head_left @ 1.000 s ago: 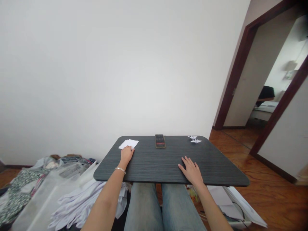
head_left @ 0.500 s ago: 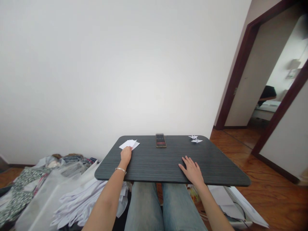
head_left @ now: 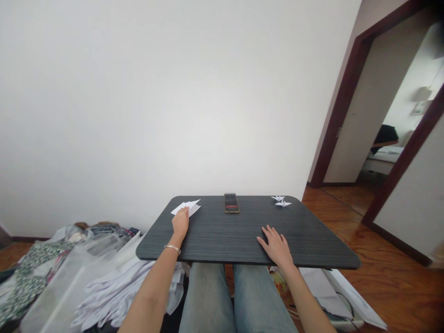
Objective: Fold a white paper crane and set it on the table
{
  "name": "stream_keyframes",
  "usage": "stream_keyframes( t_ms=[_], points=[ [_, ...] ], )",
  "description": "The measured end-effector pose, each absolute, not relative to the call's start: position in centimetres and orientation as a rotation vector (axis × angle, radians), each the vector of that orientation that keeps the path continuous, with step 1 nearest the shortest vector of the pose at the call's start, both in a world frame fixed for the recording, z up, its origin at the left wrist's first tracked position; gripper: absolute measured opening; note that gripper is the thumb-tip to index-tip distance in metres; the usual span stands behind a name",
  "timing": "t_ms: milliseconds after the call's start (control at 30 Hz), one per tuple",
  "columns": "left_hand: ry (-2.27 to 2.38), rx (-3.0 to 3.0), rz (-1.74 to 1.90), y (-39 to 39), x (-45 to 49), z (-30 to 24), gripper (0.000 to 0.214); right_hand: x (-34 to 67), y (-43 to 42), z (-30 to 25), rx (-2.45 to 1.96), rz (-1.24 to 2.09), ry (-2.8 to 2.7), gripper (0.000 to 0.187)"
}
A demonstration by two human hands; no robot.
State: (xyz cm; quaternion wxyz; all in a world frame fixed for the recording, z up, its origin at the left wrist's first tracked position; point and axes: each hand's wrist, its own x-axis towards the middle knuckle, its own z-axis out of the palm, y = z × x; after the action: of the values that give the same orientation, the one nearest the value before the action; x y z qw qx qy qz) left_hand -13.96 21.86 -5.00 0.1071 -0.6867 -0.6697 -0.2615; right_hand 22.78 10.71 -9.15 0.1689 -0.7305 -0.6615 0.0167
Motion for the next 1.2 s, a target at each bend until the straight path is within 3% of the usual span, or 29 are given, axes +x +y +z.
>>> stream_keyframes(
  t_ms=[500,700,1200],
  points=[
    [-1.46,-2.726,-0.679,19.2,-11.6,-6.0,0.031,23.1,10.9,-9.6,-2.068,0.037,-1.873,0.055],
    [-1.387,-2.834,-0.632,17.0,-10.1,-5.7,0.046,23.0,10.7,-9.2,-2.066,0.044,-1.877,0.054],
    [-1.211,-2.976,-0.631,12.0,-5.1,-6.5,0.042,22.7,10.1,-8.5,-2.058,0.037,-1.863,0.053]
  ],
)
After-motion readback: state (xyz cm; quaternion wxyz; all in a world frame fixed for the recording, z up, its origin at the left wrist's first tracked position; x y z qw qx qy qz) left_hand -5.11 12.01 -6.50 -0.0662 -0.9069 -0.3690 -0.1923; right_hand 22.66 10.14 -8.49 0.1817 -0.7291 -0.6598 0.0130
